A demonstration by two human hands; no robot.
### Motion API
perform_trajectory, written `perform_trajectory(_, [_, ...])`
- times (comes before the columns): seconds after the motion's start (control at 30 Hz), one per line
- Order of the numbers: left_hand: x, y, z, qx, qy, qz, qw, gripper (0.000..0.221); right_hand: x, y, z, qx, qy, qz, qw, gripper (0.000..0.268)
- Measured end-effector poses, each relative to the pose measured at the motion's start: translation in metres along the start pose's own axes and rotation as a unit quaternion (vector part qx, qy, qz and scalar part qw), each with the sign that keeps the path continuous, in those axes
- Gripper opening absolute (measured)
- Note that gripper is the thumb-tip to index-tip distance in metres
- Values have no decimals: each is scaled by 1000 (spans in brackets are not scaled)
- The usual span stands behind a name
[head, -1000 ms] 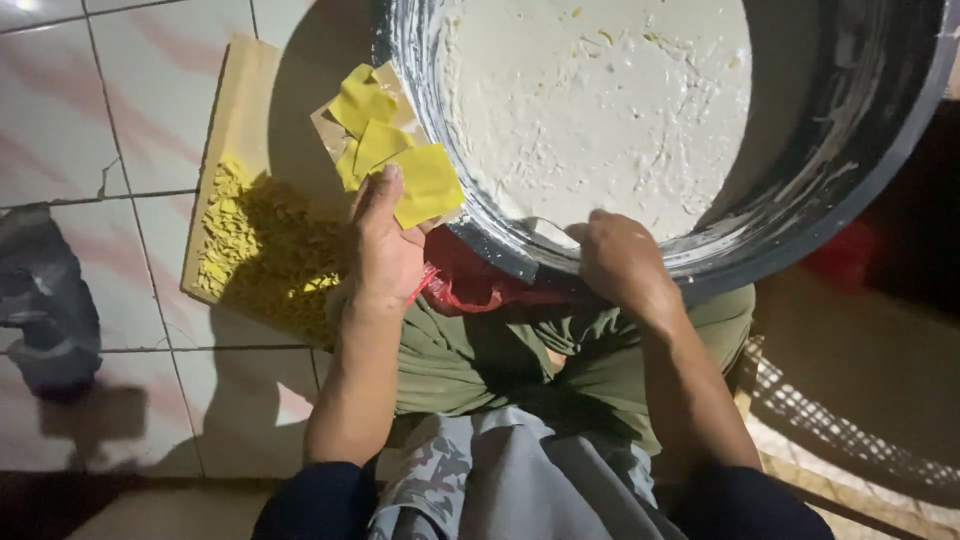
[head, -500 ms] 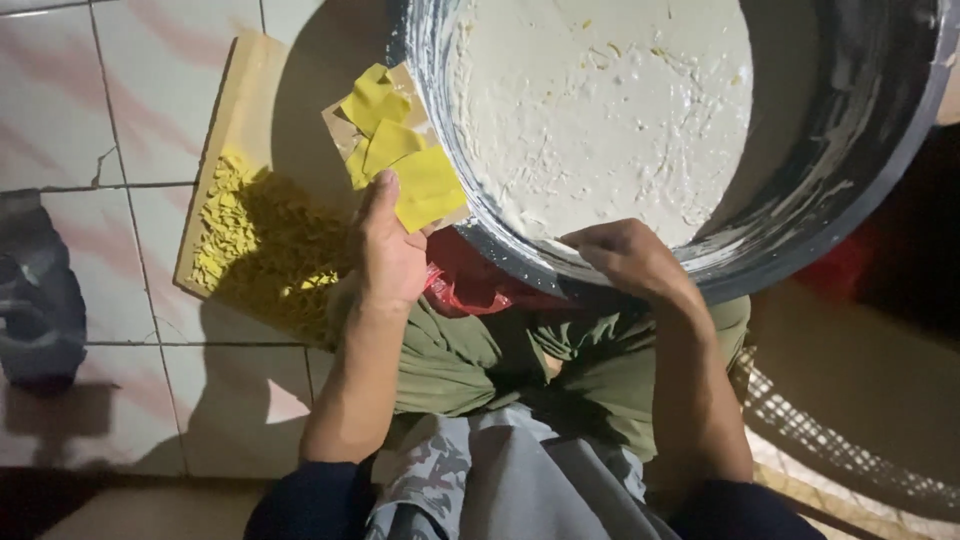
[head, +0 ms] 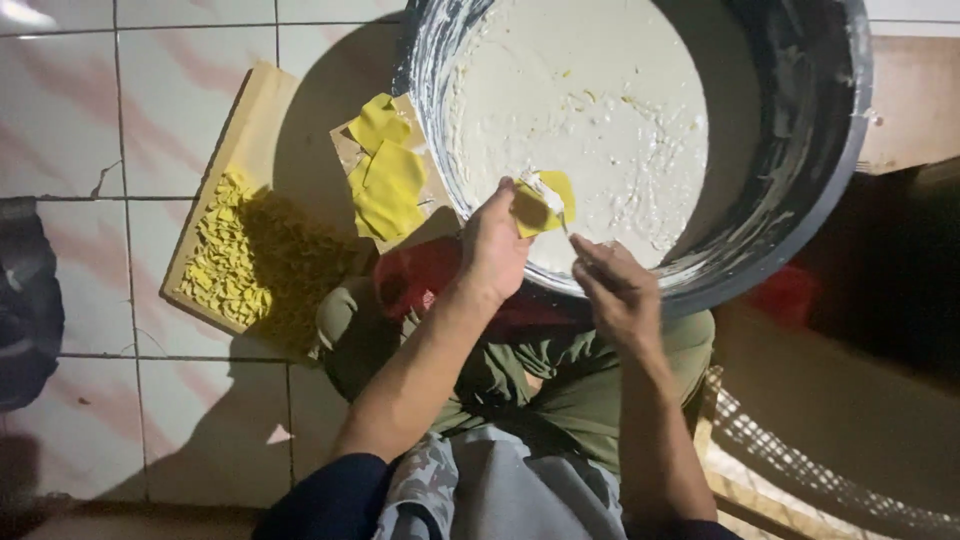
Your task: Manually assembling dumplings by placing filling on dough wrappers and folding them
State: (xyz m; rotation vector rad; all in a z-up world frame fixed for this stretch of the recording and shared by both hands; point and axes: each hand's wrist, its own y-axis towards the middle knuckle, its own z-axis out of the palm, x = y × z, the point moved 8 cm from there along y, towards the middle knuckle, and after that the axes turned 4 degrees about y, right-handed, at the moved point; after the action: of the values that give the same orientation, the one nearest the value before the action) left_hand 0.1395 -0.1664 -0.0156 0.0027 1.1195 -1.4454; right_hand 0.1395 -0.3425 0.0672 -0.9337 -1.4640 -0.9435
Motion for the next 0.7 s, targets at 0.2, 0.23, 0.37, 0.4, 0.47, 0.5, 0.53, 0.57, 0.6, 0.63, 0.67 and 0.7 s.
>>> perform_trajectory(0.2, [-19, -10, 15, -70, -65, 19, 995, 56, 6, -14, -15, -31, -23, -15, 999, 40])
perform_trajectory(0.23, [-33, -26, 20, -87, 9, 55, 995, 47, 9, -14, -16, -14, -14, 15, 1000, 39])
perform_trajectory(0.37, [-49, -68, 52, -65, 114, 114, 985, 38, 11, -14, -22, 32, 40, 134, 990, 33])
perform_trajectory(0.4, [-47, -60, 46, -64, 114, 115, 985, 38, 24, -12, -28, 31, 39, 133, 990, 33])
perform_trajectory(0.47, [-44, -47, 29, -71, 118, 126, 982, 40, 54, -9, -30, 94, -70, 105, 988, 29])
perform_trajectory(0.5, [-45, -46, 25, -72, 117, 126, 982, 40, 47, -13, -33, 96, -70, 105, 987, 29])
perform_trajectory(0.53, [-45, -44, 19, -83, 107, 114, 984, 41, 38, -16, -41, 70, -48, 124, 989, 32])
perform_trajectory(0.57, [-45, -41, 13, -93, 96, 102, 986, 41, 28, -20, -49, 44, -26, 143, 988, 36])
perform_trajectory(0.6, [-51, -47, 17, -92, 97, 102, 986, 41, 17, -22, -44, 43, -25, 142, 989, 36])
perform_trajectory(0.63, [-52, -52, 25, -61, 78, 70, 993, 35, 7, -24, -50, -20, -69, 140, 988, 27])
perform_trajectory(0.67, [-52, -57, 33, -29, 60, 35, 997, 30, -1, -29, -56, -84, -113, 137, 981, 20])
perform_trajectory(0.7, [-49, -58, 27, -28, 62, 34, 997, 30, -12, -24, -50, -86, -112, 138, 980, 20])
